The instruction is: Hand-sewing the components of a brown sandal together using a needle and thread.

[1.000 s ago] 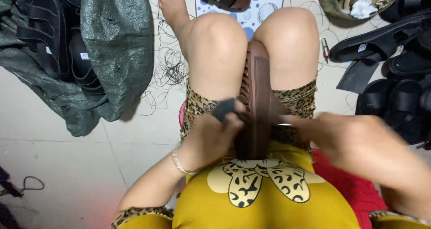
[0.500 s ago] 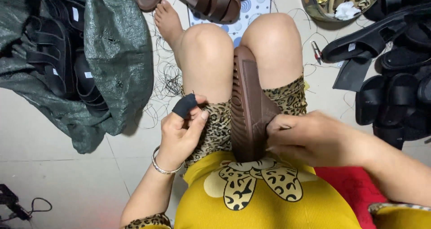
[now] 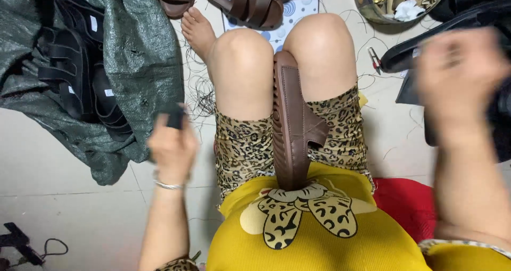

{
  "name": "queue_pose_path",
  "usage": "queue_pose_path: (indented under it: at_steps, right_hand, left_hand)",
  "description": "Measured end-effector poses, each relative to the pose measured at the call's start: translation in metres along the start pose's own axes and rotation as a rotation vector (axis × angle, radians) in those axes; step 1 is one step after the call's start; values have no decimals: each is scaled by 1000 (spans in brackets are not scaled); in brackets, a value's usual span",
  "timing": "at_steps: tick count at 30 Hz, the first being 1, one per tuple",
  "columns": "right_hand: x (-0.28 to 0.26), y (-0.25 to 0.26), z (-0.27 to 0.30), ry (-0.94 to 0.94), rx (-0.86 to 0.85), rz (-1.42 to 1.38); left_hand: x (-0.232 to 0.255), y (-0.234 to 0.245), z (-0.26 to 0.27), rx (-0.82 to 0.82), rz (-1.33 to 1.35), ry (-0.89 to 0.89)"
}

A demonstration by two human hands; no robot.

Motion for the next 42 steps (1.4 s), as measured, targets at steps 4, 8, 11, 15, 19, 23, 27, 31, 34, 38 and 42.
queue_pose_path:
  at_steps: [4, 8, 11, 15, 19, 23, 27, 31, 34, 38, 42]
  right_hand:
    - [56, 26, 3, -319, -38, -423]
    - [-92, 40, -31, 48, -250, -753]
    - [-134, 0, -25, -15, -795, -805]
    - [-136, -9, -4, -107, -1104, -611]
    - [-159, 35, -26, 214, -742, -754]
    - [-185, 62, -55, 474, -586, -1412]
    - [-195, 28, -64, 308, -332, -2120]
    - [-165, -3, -55, -17, -459, -2016]
    - [-108, -6, -51, -191, -548, -1408]
    - [-73, 49, -42, 5, -338, -514]
    - [-124, -1, -15, -234, -1116, -613]
  left_hand:
    - [3, 31, -21, -61, 156, 151]
    - [102, 0, -32, -394, 715, -114]
    - [110, -46, -12, -971, 604, -127]
    - [150, -19, -25, -979, 1098, -317]
    - [121, -22, -31, -525, 843, -235]
    - [126, -6, -28, -235, 359, -306]
    - [130, -25, -16, -423, 749, -332]
    - [131, -60, 19, -634, 1391, -297]
    - [118, -49, 25, -805, 1544, -280]
    - [6, -22, 7, -422, 1082, 492]
    - [41, 35, -31, 21, 629, 164]
Point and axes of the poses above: each hand's wrist, its own z-axis away from the middle knuckle, its own y-axis out of the back of the hand, x = y × z, the point moved 9 cm from there along -z, towards the middle knuckle, and after that the axes turned 14 degrees about -x, right-handed, at the moved point
